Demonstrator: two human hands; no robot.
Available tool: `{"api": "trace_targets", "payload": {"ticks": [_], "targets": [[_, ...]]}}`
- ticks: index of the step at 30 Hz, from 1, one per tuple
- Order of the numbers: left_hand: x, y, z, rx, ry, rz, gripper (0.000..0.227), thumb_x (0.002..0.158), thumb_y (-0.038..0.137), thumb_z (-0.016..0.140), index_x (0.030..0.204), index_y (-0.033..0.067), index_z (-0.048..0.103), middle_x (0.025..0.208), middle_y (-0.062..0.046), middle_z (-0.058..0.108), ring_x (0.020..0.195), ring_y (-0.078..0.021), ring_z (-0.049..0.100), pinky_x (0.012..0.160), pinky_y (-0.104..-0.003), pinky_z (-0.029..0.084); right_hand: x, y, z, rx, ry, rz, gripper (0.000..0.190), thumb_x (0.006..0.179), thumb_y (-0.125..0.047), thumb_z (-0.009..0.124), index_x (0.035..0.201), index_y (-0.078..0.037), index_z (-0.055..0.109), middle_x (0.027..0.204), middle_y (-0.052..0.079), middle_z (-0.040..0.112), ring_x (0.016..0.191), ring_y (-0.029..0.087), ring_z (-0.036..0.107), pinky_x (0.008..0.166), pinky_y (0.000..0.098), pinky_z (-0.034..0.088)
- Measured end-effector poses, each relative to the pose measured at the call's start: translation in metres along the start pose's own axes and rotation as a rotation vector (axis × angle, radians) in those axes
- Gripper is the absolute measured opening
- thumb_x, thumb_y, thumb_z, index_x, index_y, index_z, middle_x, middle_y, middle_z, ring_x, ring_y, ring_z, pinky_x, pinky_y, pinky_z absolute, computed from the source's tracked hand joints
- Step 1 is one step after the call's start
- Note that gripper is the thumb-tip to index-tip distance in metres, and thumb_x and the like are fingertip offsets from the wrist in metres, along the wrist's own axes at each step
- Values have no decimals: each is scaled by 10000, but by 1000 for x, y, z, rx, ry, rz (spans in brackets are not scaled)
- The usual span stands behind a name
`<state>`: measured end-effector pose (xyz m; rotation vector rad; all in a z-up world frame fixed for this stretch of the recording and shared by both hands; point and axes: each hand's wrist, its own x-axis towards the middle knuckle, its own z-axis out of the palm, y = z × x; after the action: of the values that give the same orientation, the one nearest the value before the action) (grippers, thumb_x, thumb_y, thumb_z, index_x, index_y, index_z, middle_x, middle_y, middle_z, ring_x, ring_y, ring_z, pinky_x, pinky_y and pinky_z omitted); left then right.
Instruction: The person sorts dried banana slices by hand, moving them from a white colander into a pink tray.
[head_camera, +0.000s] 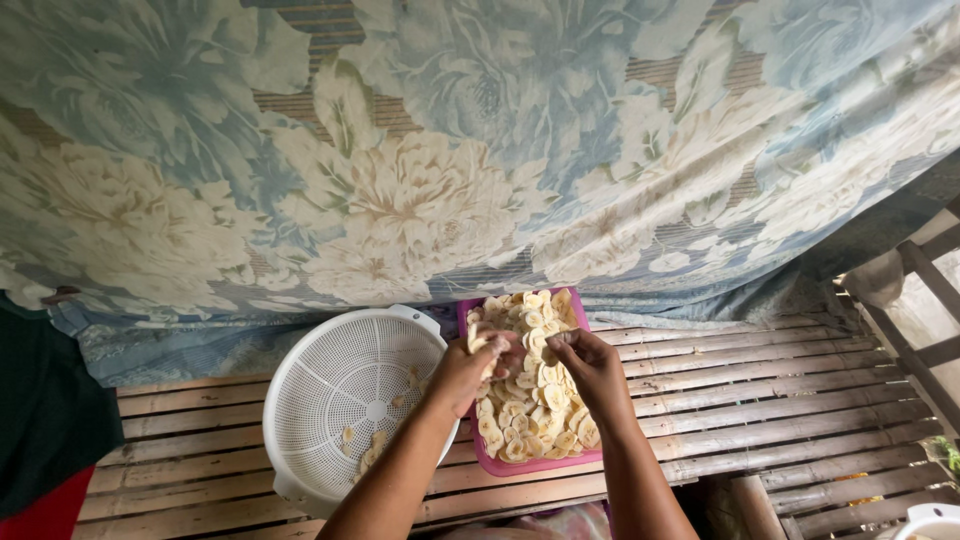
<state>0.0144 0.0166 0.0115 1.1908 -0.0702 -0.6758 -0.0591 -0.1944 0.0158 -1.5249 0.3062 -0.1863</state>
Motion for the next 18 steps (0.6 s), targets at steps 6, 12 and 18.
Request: {"api": "trace_targets", "payload": {"ticks": [6, 12, 18], "targets": [[7, -11, -4, -57, 27, 38, 252, 947, 150, 697, 1171, 46, 746, 1067, -12, 782, 802, -87, 661, 624, -245, 496, -5, -5, 29, -336, -55, -182, 225, 847, -145, 808, 1033, -40, 736, 971, 36, 757, 804, 117, 702, 681, 269, 569], [-6, -5, -39, -81, 92, 56, 179, 910, 100, 766, 1071, 52, 706, 908, -86, 724, 768, -153, 656, 613, -256, 527, 1, -11, 68, -287, -157, -266, 152, 890, -83, 781, 1027, -25, 750, 914, 46, 752, 783, 96, 655, 703, 264, 557], [-21, 10, -105, 326, 381, 113, 178, 905, 180, 694, 1040, 68, 723, 931, -28, 756, 815, -131, 708, 667, -249, 596, -8, -35, 89, -491, -226, -313, 125, 902, -105, 759, 1010, -42, 757, 883, 69, 711, 688, 140, 656, 637, 276, 539]]}}
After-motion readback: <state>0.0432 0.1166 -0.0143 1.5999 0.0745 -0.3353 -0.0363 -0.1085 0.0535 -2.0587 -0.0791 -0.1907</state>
